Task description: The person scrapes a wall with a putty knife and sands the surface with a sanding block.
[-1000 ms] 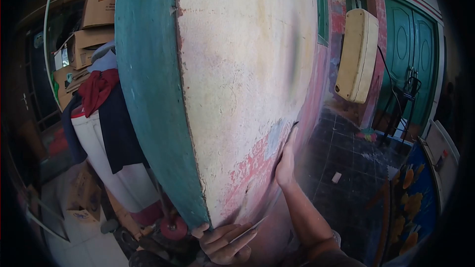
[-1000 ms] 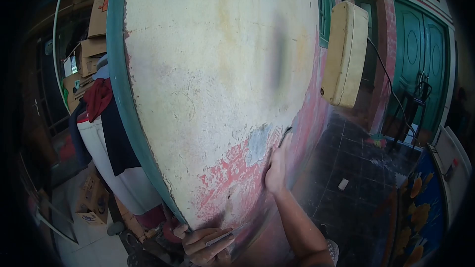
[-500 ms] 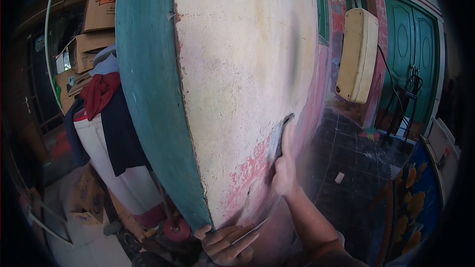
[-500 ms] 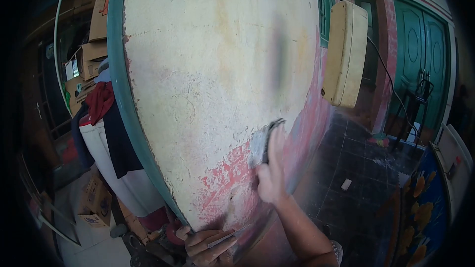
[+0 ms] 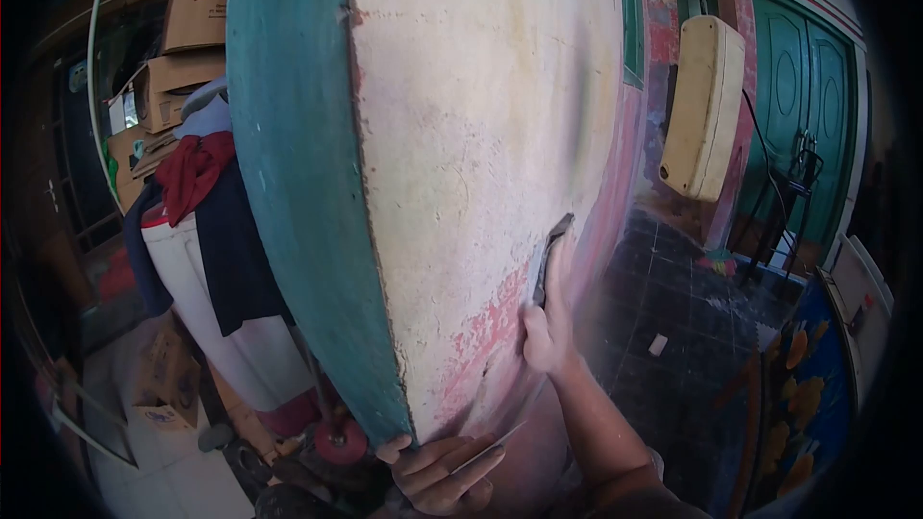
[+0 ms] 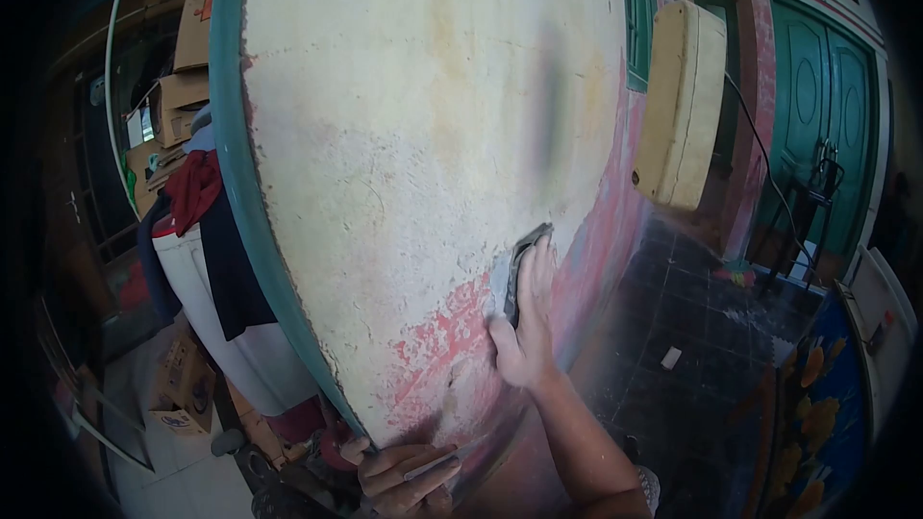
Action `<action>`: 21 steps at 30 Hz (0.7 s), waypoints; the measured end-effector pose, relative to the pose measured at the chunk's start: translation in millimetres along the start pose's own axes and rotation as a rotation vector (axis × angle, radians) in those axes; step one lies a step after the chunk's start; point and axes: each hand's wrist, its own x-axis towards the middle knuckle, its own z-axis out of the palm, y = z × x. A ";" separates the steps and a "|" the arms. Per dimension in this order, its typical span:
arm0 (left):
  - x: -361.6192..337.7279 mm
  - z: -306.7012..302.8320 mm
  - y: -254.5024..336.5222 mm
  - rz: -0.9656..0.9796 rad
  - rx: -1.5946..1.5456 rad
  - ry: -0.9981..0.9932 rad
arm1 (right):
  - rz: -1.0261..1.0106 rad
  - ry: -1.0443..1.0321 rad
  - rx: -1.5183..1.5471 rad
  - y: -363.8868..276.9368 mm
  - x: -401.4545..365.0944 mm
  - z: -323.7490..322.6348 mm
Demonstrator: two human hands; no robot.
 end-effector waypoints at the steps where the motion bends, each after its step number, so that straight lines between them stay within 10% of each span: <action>1: -5.1 1.9 0.7 -0.011 -0.006 -0.010 | 0.052 0.016 0.002 14.5 -2.9 0.7; 5: -1.9 -3.5 4.2 0.009 0.050 -0.032 | 0.359 0.105 0.159 58.0 -18.6 2.0; 12: -8.5 5.8 -0.9 -0.022 0.005 0.018 | 0.156 0.003 0.078 26.5 -11.7 -5.2; 21: -5.6 -6.5 -5.3 0.037 0.076 -0.092 | 0.495 0.419 0.432 74.8 -22.1 4.8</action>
